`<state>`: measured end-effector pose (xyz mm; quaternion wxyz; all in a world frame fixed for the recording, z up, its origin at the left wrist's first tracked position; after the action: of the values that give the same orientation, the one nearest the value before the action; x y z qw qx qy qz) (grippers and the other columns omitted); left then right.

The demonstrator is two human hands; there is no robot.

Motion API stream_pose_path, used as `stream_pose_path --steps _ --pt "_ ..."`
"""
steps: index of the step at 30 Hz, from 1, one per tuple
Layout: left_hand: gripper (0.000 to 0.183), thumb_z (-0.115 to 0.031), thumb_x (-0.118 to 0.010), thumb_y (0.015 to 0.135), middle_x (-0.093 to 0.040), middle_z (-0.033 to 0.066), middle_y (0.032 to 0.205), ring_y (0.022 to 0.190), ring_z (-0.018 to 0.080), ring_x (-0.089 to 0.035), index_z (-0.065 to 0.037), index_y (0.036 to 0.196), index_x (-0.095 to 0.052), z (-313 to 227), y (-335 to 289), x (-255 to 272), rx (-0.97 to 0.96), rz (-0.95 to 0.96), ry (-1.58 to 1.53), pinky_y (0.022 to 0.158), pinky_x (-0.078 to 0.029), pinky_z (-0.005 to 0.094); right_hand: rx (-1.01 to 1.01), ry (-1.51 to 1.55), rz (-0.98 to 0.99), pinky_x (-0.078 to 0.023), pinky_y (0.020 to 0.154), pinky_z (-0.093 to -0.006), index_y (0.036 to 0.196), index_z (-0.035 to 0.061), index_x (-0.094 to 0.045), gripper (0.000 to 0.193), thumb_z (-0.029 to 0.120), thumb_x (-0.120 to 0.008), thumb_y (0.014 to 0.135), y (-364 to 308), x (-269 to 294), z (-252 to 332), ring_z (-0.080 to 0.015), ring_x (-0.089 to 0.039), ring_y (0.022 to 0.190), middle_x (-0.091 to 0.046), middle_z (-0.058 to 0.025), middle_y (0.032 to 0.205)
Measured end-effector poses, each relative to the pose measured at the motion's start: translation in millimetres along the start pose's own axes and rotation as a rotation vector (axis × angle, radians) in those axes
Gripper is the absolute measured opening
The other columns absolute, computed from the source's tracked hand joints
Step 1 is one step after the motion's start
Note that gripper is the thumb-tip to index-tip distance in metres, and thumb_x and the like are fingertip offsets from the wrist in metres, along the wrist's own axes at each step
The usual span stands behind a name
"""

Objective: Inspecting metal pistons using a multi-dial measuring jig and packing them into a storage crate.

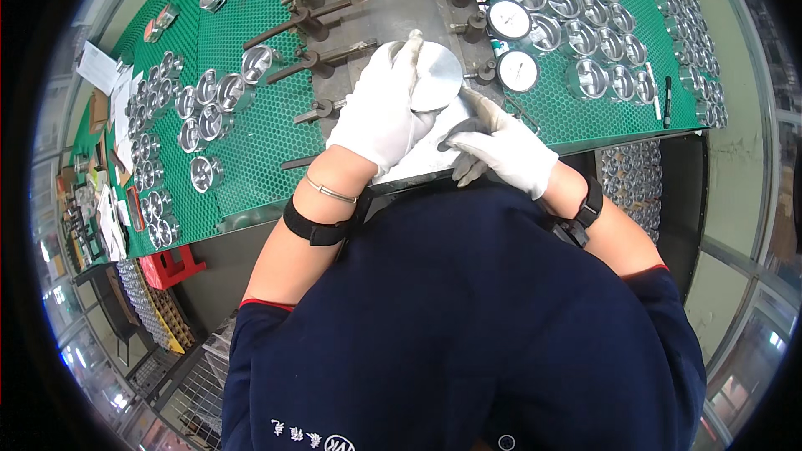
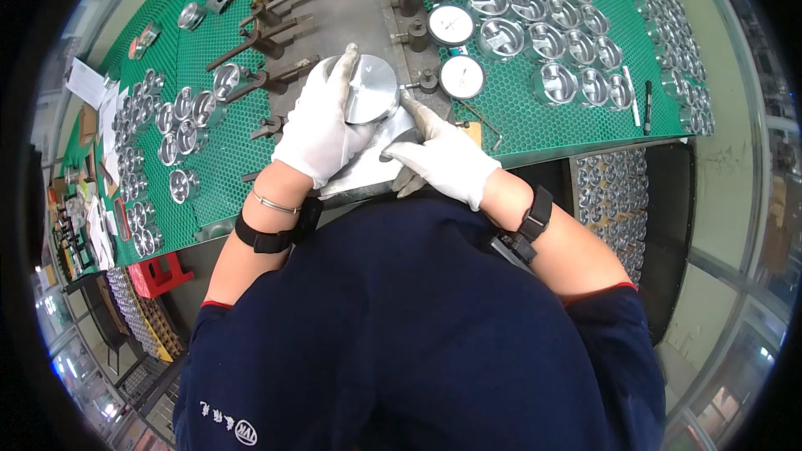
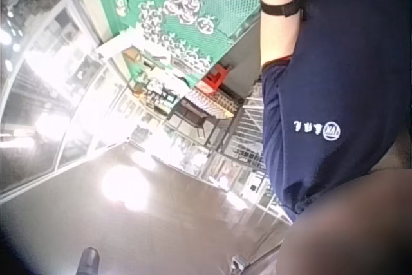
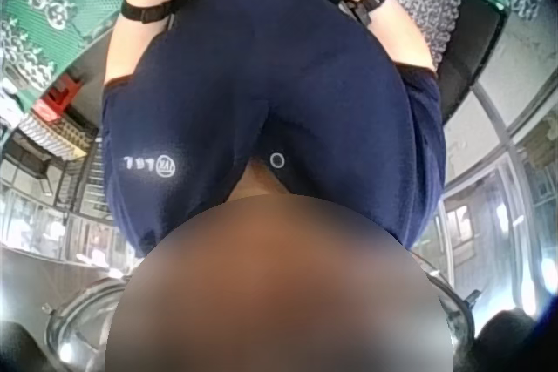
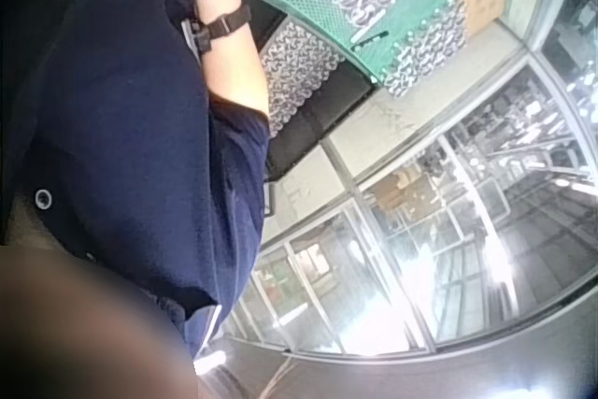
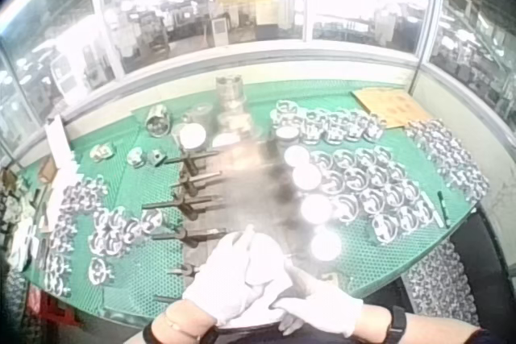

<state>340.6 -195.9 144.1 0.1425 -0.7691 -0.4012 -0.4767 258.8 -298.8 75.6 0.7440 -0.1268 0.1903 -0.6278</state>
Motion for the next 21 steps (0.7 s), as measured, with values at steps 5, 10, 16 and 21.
stream_pose_path --steps 5,10,16,21 --pt "0.084 -0.023 -0.074 0.078 -0.044 0.0265 0.137 0.119 0.0448 -0.051 -0.004 0.148 -0.033 0.1 2.0 -1.0 0.0 0.002 -0.011 0.098 -0.048 0.0452 -0.119 0.112 0.016 -0.057 0.065 -0.0267 0.154 -0.0018 -0.01 0.087 0.015 -0.066 0.088 -3.9 -3.4 -4.0 -0.0135 -0.067 0.072 -0.068 -0.0118 0.1" --pt "0.071 -0.024 -0.073 0.079 -0.052 0.0239 0.13 0.115 0.0408 -0.056 -0.003 0.14 -0.043 1.1 -1.4 13.1 0.026 -0.011 -0.106 0.097 -0.049 0.0443 -0.151 0.013 0.011 -0.056 0.073 -0.0278 0.153 -0.002 -0.017 0.082 0.013 -0.066 0.088 -5.5 -5.2 6.8 -0.0136 -0.067 0.082 -0.067 -0.0117 0.102" --pt "0.039 -0.011 -0.059 0.088 -0.064 0.0147 0.115 0.097 0.0266 -0.065 0.002 0.125 -0.055 -11.7 -26.7 79.9 0.038 0.101 -0.658 0.089 -0.051 0.0339 0.278 -0.021 -0.351 -0.053 0.055 -0.0248 0.126 0.0005 -0.055 0.04 0.024 -0.05 0.094 -51.8 53.5 77.1 -0.0164 -0.066 0.078 -0.067 -0.0113 0.108" --pt "0.05 -0.021 -0.059 0.09 -0.064 0.0211 0.116 0.099 0.0335 -0.067 -0.004 0.137 -0.051 242.4 -95.3 161.8 0.606 -0.432 -0.209 0.09 -0.051 0.0396 0.433 -0.859 -0.903 -0.049 0.05 -0.0249 0.128 0.0073 -0.053 0.031 0.02 -0.05 0.1 -106.2 205.9 31.3 -0.0146 -0.063 0.069 -0.065 -0.009 0.102"
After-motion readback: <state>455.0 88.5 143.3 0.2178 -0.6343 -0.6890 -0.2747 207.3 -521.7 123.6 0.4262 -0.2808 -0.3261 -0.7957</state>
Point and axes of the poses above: each hand's wrist, its own y-axis towards the middle knuckle, its own x-axis out of the back of the hand, z = x × y, the point moved 10 cm from there along y, towards the middle knuckle
